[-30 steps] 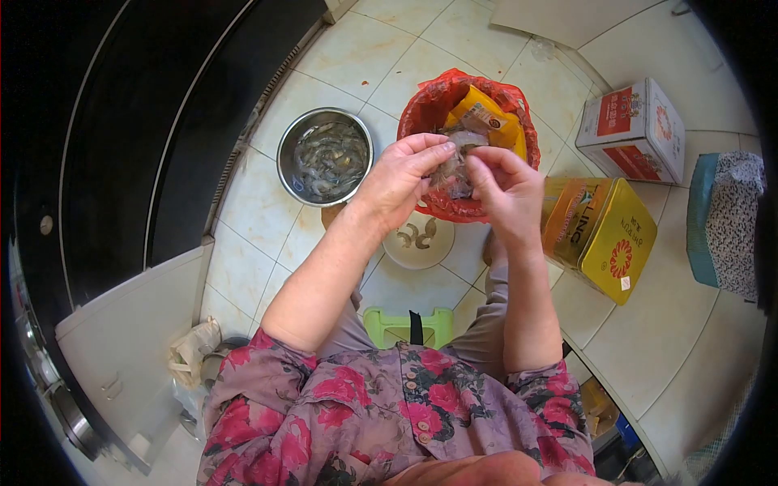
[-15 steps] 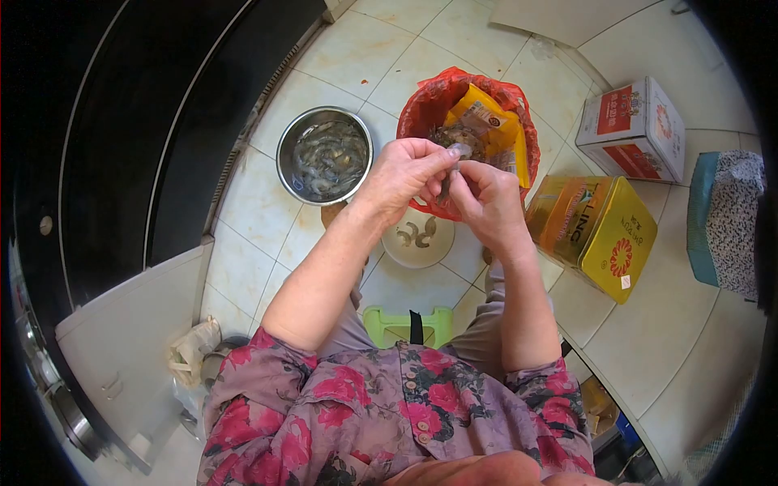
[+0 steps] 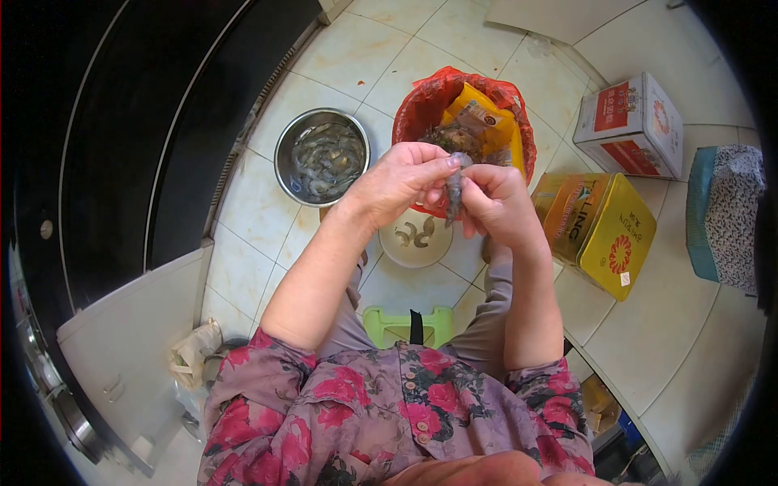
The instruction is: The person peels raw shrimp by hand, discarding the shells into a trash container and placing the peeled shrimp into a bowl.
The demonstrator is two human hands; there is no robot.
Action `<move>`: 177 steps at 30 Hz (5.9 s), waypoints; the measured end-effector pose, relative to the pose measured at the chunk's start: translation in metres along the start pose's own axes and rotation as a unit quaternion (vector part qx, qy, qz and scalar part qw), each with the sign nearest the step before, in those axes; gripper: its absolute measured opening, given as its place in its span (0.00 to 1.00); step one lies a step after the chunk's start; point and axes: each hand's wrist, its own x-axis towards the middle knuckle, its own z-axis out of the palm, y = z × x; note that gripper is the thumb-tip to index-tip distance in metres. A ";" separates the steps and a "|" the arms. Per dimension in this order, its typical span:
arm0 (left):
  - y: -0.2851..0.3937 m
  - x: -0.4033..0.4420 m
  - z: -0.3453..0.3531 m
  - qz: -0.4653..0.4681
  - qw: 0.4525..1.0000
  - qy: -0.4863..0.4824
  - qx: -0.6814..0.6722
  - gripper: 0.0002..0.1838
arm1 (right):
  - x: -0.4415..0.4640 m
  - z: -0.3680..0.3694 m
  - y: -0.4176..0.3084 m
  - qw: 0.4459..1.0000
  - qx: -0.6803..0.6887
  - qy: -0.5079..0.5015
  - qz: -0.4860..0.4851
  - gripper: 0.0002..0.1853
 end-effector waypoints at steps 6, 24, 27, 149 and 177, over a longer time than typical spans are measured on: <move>0.004 -0.004 0.002 0.024 0.996 -0.071 -0.054 0.09 | -0.002 -0.007 0.005 0.990 0.130 -0.053 -0.011 0.12; 0.006 -0.002 0.006 0.076 0.986 0.054 0.137 0.07 | 0.006 0.011 0.019 0.973 -0.127 0.132 -0.144 0.07; 0.006 -0.002 0.005 0.064 0.987 0.077 0.125 0.08 | 0.010 0.009 0.022 0.933 -0.225 0.150 -0.238 0.06; -0.017 0.008 0.006 0.182 0.966 0.128 0.129 0.08 | 0.016 0.025 0.019 0.891 -0.268 0.259 -0.259 0.06; 0.000 0.001 0.009 0.121 0.983 0.111 0.083 0.09 | 0.012 0.017 0.023 0.969 0.009 0.212 -0.126 0.05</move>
